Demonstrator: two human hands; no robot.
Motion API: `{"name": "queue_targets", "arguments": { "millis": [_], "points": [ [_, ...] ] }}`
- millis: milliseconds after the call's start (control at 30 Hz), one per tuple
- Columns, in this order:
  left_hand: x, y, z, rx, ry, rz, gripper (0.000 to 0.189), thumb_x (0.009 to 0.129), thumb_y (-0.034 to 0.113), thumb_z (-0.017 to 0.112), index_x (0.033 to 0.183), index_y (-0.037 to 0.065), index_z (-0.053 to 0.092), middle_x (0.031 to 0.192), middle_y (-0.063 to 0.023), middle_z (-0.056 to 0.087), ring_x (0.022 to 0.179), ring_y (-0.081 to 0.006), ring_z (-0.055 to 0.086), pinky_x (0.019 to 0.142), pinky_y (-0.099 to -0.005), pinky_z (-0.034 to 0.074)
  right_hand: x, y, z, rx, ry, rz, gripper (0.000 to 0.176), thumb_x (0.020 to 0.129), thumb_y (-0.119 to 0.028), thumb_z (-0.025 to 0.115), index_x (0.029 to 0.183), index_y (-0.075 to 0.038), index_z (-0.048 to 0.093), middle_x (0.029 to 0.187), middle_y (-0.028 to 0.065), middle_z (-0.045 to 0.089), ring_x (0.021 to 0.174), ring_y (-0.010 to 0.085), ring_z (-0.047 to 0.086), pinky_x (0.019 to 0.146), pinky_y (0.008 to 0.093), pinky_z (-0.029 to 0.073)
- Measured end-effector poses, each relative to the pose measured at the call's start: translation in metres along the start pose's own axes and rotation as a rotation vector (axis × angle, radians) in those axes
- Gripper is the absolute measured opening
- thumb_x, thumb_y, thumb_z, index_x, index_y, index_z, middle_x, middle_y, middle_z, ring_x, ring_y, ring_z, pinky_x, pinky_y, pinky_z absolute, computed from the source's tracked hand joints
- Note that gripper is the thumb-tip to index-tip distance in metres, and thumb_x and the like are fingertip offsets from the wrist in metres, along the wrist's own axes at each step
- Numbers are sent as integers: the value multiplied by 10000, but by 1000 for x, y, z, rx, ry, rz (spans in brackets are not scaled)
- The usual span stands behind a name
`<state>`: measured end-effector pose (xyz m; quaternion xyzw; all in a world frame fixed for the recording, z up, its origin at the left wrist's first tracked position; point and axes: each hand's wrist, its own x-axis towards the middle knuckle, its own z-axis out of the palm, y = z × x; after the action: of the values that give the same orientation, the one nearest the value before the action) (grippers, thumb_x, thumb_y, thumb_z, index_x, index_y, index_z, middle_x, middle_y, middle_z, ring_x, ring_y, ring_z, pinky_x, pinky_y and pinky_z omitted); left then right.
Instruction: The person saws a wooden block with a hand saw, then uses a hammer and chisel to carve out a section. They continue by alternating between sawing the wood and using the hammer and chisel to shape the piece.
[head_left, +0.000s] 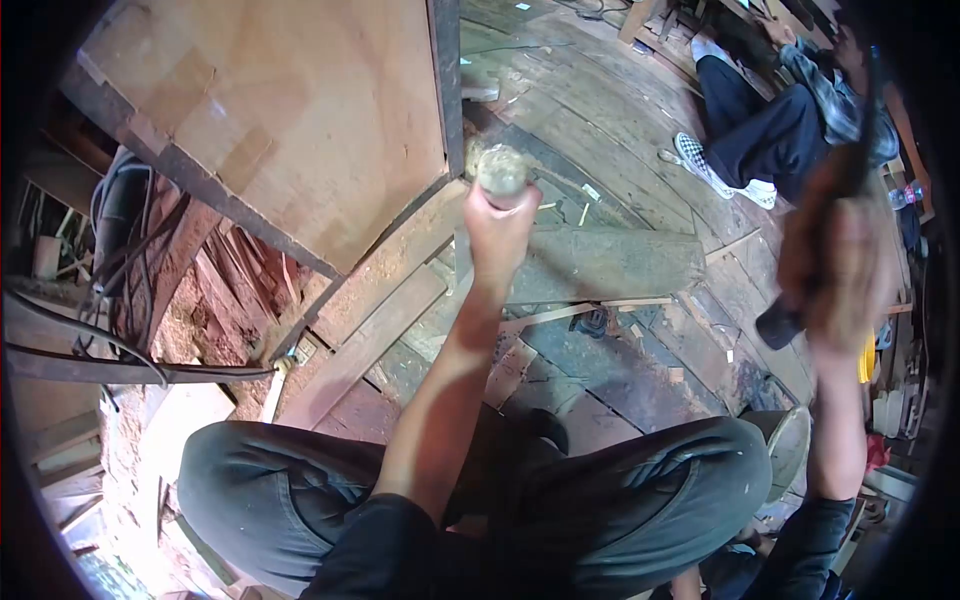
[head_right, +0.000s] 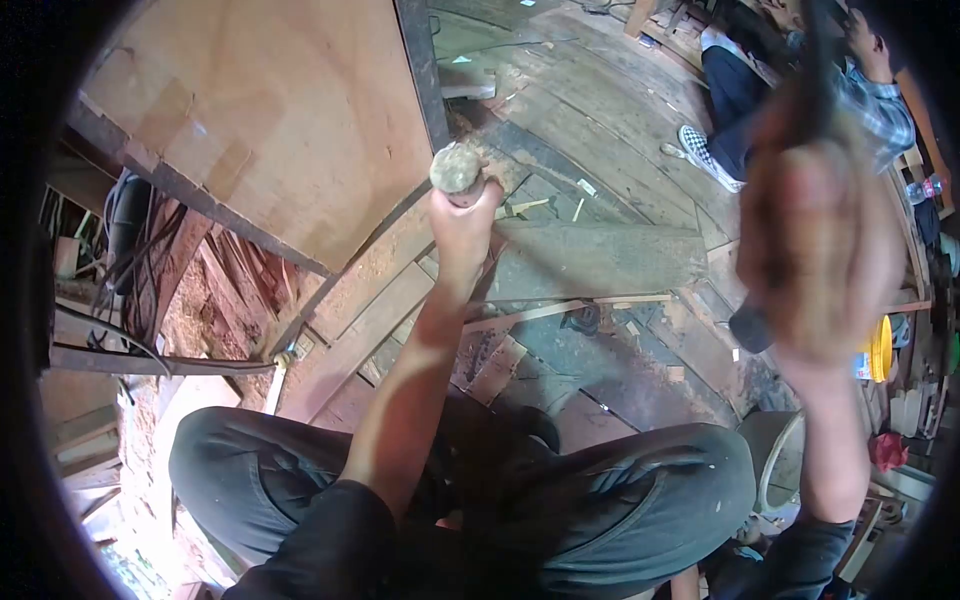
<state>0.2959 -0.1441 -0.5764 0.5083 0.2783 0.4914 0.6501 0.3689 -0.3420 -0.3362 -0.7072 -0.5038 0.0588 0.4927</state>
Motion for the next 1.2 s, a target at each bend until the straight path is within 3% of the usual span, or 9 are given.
{"name": "queue_targets", "arguments": {
  "millis": [133,233,267,400,533,633,800,1033,1200],
  "points": [
    [-1,-1,0,34,-74,-27,258,755,71,717,981,7,610,866,-19,651,799,-100,605,740,-276,494,17,-16,4,685,2,-16,369,1048,-413,376,1230,-107,474,618,-22,390,380,68,289,313,222,222],
    [-1,-2,2,22,-106,52,275,756,51,713,1006,10,605,886,-26,648,814,-100,598,744,-276,492,-17,54,16,-908,-197,-460,370,981,-236,565,1242,18,500,945,257,659,958,384,647,786,471,510],
    [-4,-5,4,35,-152,73,282,759,46,710,1018,12,603,892,-29,648,816,-100,597,746,-275,491,-21,40,29,-684,-489,11,370,987,-255,552,1237,11,485,940,283,649,909,450,635,766,515,477],
    [1,-9,1,-48,-103,22,293,758,37,707,1032,10,605,907,-14,644,809,-96,591,743,-271,490,-12,38,41,-165,-465,501,279,998,-241,555,1140,-1,555,659,101,548,593,187,542,570,349,425],
    [4,-7,-11,48,-86,9,249,796,7,660,1040,8,617,929,11,610,823,-97,570,761,-250,462,6,36,46,-90,-12,-106,271,1050,-297,445,1067,-39,528,563,-63,415,417,20,353,403,181,274],
    [5,2,-6,25,-43,76,229,805,-9,645,1029,32,618,871,17,596,755,-83,555,724,-230,452,7,43,54,-70,100,-208,292,1051,-312,433,1085,-41,536,580,-56,440,433,1,357,406,173,267],
    [6,-7,-18,46,-70,-49,246,790,2,667,1031,21,621,940,-19,620,859,-106,597,785,-269,479,-22,86,76,-144,-471,158,260,1002,-276,519,1047,-20,532,696,240,572,615,445,505,577,458,420],
    [-3,-9,-41,-114,-34,46,313,858,-48,596,1156,-9,509,880,-70,628,767,-123,581,721,-279,476,-52,135,95,96,-223,482,327,1003,-325,533,1081,-8,548,660,111,471,604,192,514,586,362,429],
    [-7,-16,-72,-178,-46,66,337,888,-20,527,1206,37,428,832,-54,543,800,-155,505,804,-340,455,-108,258,111,-122,-64,489,340,997,-334,543,1070,-3,567,696,146,554,630,249,576,626,367,460]
  ]
}}
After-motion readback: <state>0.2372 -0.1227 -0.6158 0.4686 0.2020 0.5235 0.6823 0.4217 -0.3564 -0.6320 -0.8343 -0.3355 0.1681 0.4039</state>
